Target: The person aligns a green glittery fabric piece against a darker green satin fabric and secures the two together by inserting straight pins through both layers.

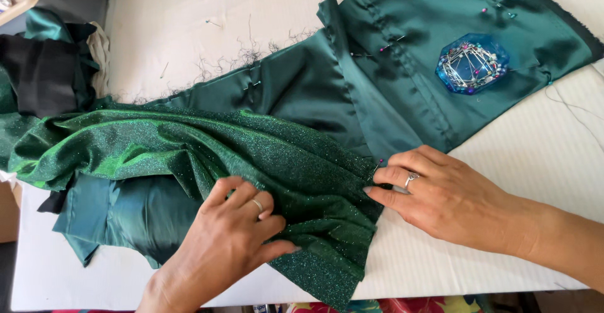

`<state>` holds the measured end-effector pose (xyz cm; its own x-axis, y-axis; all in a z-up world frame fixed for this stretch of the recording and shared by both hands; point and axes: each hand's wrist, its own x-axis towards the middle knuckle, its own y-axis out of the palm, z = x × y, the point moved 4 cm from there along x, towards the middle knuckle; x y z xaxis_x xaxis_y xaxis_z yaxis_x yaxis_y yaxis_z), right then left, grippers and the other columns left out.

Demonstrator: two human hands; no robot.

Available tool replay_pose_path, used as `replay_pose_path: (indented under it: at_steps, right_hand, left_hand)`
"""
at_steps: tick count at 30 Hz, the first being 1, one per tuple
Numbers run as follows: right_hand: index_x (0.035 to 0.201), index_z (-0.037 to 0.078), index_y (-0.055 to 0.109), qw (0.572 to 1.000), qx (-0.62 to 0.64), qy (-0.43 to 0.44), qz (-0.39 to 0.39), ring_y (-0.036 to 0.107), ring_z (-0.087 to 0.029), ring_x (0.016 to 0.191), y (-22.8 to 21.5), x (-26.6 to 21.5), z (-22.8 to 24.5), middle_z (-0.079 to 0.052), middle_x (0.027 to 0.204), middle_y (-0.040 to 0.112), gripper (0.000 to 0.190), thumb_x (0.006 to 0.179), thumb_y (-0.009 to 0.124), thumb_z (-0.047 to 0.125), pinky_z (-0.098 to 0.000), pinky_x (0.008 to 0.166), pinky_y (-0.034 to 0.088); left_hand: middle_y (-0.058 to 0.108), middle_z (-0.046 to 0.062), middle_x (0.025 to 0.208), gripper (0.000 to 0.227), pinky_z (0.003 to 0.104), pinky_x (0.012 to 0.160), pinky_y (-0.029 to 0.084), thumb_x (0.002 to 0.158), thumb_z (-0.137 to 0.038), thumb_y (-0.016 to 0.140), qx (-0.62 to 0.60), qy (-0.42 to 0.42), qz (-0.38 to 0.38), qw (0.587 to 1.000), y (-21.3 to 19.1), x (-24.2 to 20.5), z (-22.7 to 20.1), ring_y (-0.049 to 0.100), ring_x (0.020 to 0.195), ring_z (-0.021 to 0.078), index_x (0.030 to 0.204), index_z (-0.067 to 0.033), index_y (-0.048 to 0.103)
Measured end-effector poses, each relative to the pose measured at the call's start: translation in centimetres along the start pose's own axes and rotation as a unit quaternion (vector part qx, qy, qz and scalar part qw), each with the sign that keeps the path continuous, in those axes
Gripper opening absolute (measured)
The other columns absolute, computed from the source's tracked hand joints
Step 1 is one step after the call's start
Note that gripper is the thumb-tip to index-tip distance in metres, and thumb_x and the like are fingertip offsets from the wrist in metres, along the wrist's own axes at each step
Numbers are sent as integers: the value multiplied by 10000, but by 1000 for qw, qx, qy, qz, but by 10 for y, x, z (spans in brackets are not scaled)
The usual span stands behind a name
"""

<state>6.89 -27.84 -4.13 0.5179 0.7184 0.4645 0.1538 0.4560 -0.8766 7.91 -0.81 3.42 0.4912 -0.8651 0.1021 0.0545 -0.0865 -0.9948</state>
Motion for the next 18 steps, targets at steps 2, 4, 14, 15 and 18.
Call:
replay_pose_path:
  at_steps: [2, 4, 14, 15, 18]
  right_hand:
    - [1177, 122, 709, 1000, -5, -2, -6, 588, -307, 1067, 1, -1, 0, -80, 1162, 660, 248, 934, 662, 116, -438, 861, 517]
    - [1178, 121, 708, 1000, -9, -4, -12, 588, -307, 1060, 1, -1, 1, -83, 1157, 661, 240, 944, 654, 113, -436, 854, 519]
    - [1085, 67, 754, 985, 112, 112, -64, 613, -260, 968, -25, 4, -29, -62, 1023, 693, 216, 883, 758, 142, -394, 819, 543]
    - [1085, 67, 754, 985, 112, 115, -64, 613, -260, 968, -25, 3, -31, -62, 1023, 693, 216, 883, 758, 142, -394, 819, 543]
    - [1073, 113, 757, 972, 149, 170, -63, 600, -221, 895, -22, -1, -40, -8, 989, 681, 167, 910, 722, 99, -349, 743, 531]
  left_hand:
    - [486, 23, 731, 518, 432, 842, 441, 971, -509, 738, 18, 19, 10, 1000, 1, -2, -4, 515, 772, 262, 634, -159, 558]
    - [518, 12, 732, 497, 448, 879, 432, 933, -556, 749, 15, 11, 51, 999, 10, -10, 1, 518, 780, 265, 646, -168, 631]
    - [665, 37, 1139, 236, 416, 899, 476, 1026, -345, 678, 21, 32, -85, 996, -6, 77, -5, 598, 1018, 272, 1083, -117, 700]
    - [665, 37, 1139, 236, 416, 899, 476, 1026, -345, 678, 19, 35, -83, 996, 4, 80, -5, 598, 1018, 272, 1083, -117, 700]
    - [650, 38, 1084, 331, 425, 905, 474, 891, -352, 797, 24, 44, -46, 998, 33, 88, -5, 588, 1037, 290, 1098, -119, 684]
